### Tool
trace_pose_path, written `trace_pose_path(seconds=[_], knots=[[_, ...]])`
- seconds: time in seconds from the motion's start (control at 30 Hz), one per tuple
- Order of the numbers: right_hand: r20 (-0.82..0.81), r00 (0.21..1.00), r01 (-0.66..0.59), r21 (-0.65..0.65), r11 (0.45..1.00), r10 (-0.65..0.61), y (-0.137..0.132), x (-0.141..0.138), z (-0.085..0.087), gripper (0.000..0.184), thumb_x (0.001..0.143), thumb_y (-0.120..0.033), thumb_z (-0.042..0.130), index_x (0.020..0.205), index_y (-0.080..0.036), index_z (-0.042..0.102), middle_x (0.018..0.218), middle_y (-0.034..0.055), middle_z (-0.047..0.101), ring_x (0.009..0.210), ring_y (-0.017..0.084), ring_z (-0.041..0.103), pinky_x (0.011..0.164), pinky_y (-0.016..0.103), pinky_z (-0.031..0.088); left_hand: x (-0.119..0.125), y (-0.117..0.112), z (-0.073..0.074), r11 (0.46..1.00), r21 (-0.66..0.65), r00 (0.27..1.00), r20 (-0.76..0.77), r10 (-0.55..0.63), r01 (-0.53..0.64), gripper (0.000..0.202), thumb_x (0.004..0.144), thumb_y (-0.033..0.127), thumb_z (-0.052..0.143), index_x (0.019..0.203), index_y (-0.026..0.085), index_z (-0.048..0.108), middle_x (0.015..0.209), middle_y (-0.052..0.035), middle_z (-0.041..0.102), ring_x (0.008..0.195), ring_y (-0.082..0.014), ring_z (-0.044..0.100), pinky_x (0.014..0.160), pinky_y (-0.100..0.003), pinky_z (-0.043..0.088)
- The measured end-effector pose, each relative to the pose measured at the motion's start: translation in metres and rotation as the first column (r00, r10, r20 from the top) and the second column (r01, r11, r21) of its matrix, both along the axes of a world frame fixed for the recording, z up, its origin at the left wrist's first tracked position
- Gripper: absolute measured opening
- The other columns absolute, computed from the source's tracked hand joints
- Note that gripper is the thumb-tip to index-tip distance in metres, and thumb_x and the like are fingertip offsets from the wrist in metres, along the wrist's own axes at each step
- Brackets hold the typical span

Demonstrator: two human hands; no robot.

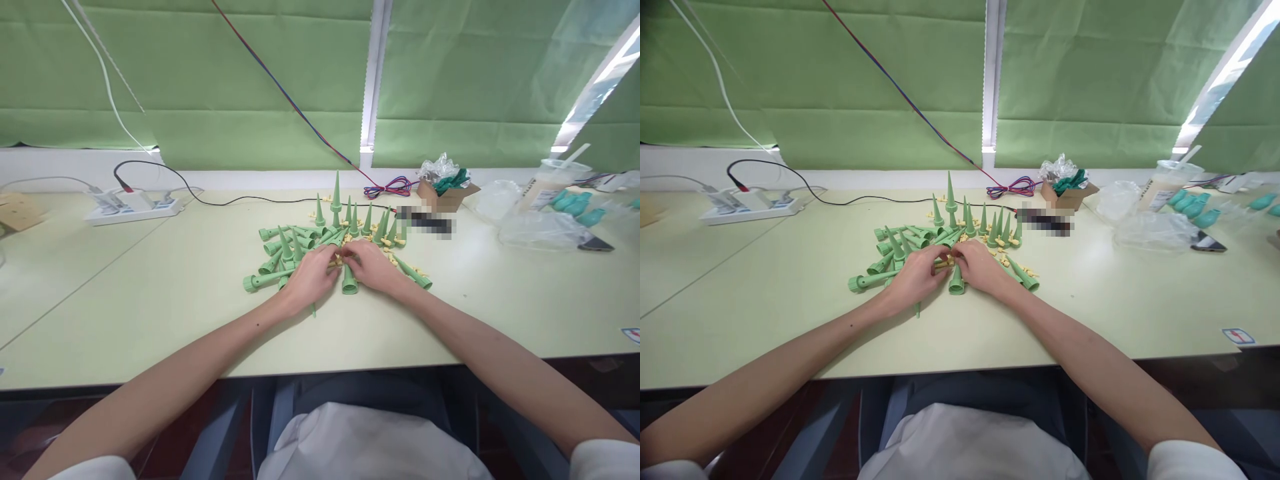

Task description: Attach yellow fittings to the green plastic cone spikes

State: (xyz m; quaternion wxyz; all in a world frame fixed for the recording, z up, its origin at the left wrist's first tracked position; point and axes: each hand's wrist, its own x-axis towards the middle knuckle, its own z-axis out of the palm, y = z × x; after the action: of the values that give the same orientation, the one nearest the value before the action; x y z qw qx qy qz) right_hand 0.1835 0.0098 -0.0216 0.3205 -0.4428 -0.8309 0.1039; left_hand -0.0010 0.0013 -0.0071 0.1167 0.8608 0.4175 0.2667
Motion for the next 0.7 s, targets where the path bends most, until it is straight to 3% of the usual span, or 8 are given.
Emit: trace_pose_path(seconds=[0.3,0.5,0.7], knots=[[-0.018,1.0,0.011,0.04,0.999,-0.01,0.0,0.001,-0.002,0.02,0.087,-0.006,0.05,0.094,-0.019,0.064,0.095,0.0081,0.073,0.085,0.023,0.062,0.078,0.034,0.045,0.002,0.005,-0.007,0.994,0.044,0.994,-0.023,-0.103,0.104,0.02,0.094,0.009,0.049,0.108,0.017,0.06,0.106,-0.0084,0.068,0.095,-0.0233,0.066,0.076,-0.034,0.052],[-0.072,0.996,0.048,0.007,0.999,-0.048,-0.004,0.0,0.005,0.018,0.091,-0.009,0.05,0.094,-0.019,0.065,0.092,0.0072,0.074,0.087,0.024,0.065,0.08,0.035,0.046,0.001,0.006,-0.009,0.993,0.078,0.994,-0.074,-0.085,0.09,0.017,0.093,0.009,0.049,0.103,0.017,0.061,0.099,-0.0083,0.066,0.086,-0.0217,0.064,0.07,-0.033,0.05],[-0.214,0.974,0.066,-0.019,0.998,-0.069,-0.014,-0.002,0.017,0.015,0.095,-0.016,0.052,0.097,-0.019,0.067,0.093,0.0065,0.075,0.086,0.021,0.068,0.08,0.035,0.049,0.0,0.002,-0.002,0.986,0.16,0.995,0.087,-0.056,0.041,0.025,0.092,0.009,0.054,0.114,0.019,0.061,0.105,-0.0064,0.069,0.084,-0.0174,0.065,0.072,-0.03,0.052]])
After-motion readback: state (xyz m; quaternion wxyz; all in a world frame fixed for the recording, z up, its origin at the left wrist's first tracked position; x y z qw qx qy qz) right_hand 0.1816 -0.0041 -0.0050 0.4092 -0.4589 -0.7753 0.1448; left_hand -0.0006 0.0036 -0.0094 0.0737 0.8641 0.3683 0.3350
